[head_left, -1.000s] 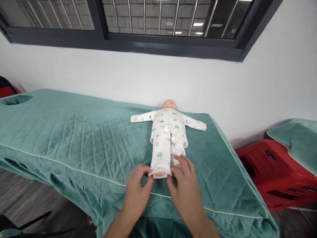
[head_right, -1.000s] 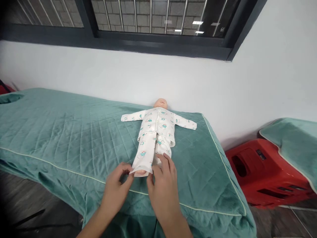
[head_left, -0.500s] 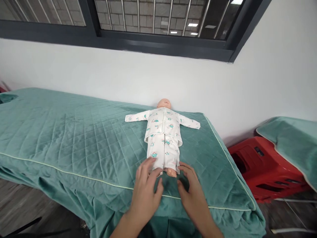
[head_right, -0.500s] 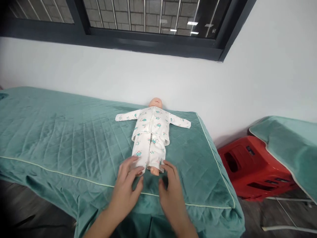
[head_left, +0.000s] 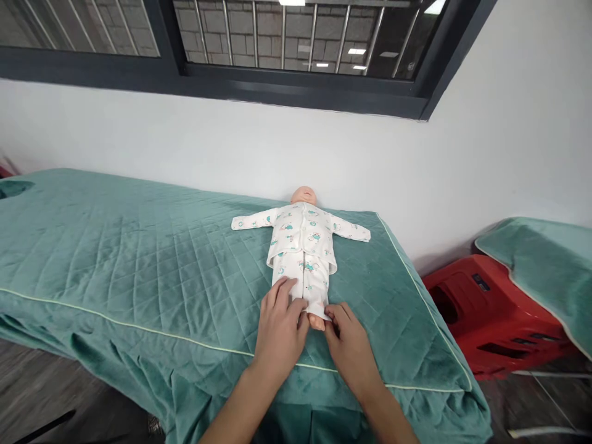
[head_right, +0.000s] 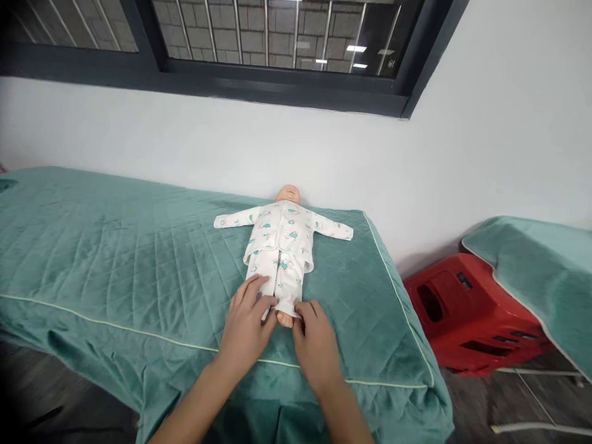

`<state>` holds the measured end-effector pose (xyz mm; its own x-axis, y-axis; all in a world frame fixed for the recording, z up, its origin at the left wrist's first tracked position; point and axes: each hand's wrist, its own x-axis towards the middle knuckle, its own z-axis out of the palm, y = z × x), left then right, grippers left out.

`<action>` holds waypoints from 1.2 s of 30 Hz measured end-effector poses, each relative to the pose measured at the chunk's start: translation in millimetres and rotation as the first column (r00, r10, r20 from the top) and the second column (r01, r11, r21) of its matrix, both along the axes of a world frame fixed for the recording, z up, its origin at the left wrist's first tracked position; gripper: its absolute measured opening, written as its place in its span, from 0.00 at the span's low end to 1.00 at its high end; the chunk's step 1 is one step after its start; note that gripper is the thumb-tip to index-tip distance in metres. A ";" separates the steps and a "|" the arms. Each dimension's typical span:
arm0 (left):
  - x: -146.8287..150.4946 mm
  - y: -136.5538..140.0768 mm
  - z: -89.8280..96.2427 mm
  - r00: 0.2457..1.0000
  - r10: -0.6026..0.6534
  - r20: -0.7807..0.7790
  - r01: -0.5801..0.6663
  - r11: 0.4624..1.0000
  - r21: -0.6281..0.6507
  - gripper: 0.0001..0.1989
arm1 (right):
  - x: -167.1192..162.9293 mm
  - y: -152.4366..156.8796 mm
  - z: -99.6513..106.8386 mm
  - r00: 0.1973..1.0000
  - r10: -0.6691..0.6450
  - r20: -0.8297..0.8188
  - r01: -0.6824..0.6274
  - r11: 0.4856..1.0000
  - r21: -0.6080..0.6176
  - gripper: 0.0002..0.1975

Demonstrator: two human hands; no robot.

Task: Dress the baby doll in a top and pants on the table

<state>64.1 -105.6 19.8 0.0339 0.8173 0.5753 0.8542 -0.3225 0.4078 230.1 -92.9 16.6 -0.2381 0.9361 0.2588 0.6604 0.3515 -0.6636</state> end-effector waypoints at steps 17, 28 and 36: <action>-5.9 -31.8 -15.5 0.998 -0.026 0.050 0.023 0.998 0.054 0.09 | 3.0 -26.2 -13.8 1.000 -0.020 -0.014 0.021 0.997 0.075 0.08; -35.5 -50.0 -37.2 0.913 0.053 0.405 -0.019 0.996 -0.088 0.12 | -38.1 -19.6 24.9 0.959 0.181 0.220 -0.225 0.955 0.195 0.26; -34.2 -37.5 -34.1 0.893 0.089 0.441 -0.035 0.991 -0.129 0.06 | -49.5 -4.7 28.7 0.969 0.119 0.216 -0.168 0.960 0.225 0.08</action>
